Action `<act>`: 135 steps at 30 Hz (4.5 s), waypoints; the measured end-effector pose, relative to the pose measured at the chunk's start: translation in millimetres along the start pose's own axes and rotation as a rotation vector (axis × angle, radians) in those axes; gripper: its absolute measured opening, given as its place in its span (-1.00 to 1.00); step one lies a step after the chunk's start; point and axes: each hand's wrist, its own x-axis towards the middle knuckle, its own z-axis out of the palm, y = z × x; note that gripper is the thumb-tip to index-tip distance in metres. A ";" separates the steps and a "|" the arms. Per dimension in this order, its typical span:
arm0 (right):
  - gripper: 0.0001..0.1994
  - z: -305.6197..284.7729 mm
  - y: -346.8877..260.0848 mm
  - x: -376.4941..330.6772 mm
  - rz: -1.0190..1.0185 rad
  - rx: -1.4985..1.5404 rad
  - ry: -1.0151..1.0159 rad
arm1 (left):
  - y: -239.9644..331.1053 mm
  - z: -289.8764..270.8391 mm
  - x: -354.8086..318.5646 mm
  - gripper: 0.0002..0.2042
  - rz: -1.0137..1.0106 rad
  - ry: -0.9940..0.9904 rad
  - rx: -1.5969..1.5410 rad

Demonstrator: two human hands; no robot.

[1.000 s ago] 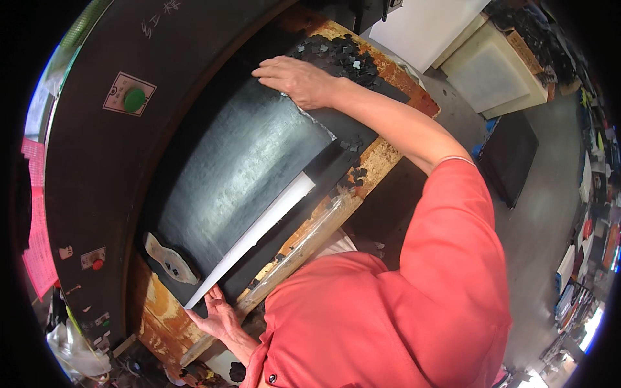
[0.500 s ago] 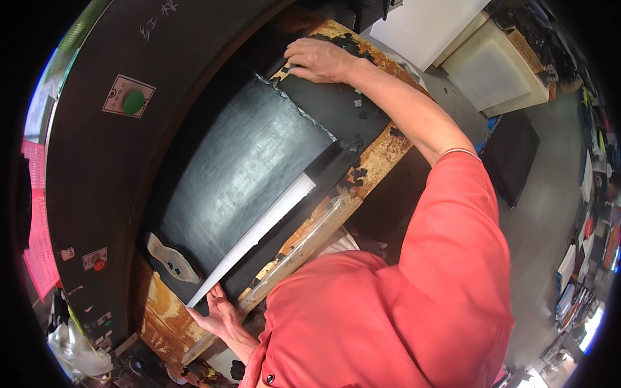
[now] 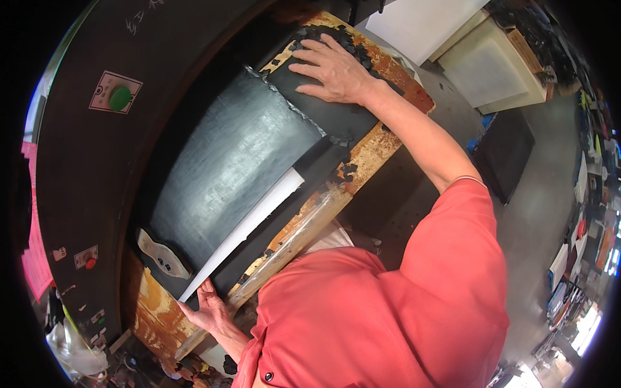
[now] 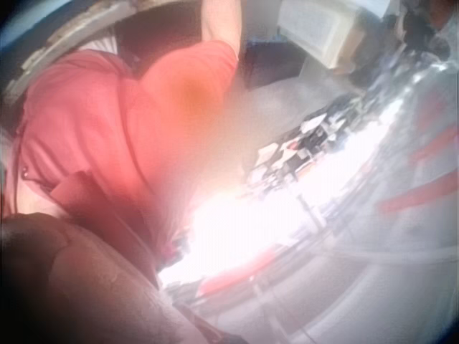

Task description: The person uses a manual die-cutting press to cut multiple shoe insole shapes from a black rubber sheet. They align the sheet, press the die, remove the cutouts, and repeat the process. The cut pieces are stacked on a nearby table.

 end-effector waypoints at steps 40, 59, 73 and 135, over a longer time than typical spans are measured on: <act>-0.80 82.4 -307.2 73.3 -0.109 0.367 -0.506 | -13.3 10.4 -47.3 0.19 -0.218 -0.670 -0.275; -0.76 56.7 -93.1 4.5 0.163 -0.032 -0.448 | -15.0 12.3 -47.7 0.25 -0.130 -0.513 -0.214; -0.57 44.7 -422.3 51.2 -0.061 0.727 -0.765 | -39.2 22.5 -57.0 -0.01 -0.065 -0.414 -0.020; -0.41 4.4 -393.4 41.4 1.720 2.501 0.186 | 102.0 -52.4 83.4 -0.60 1.371 -0.687 1.927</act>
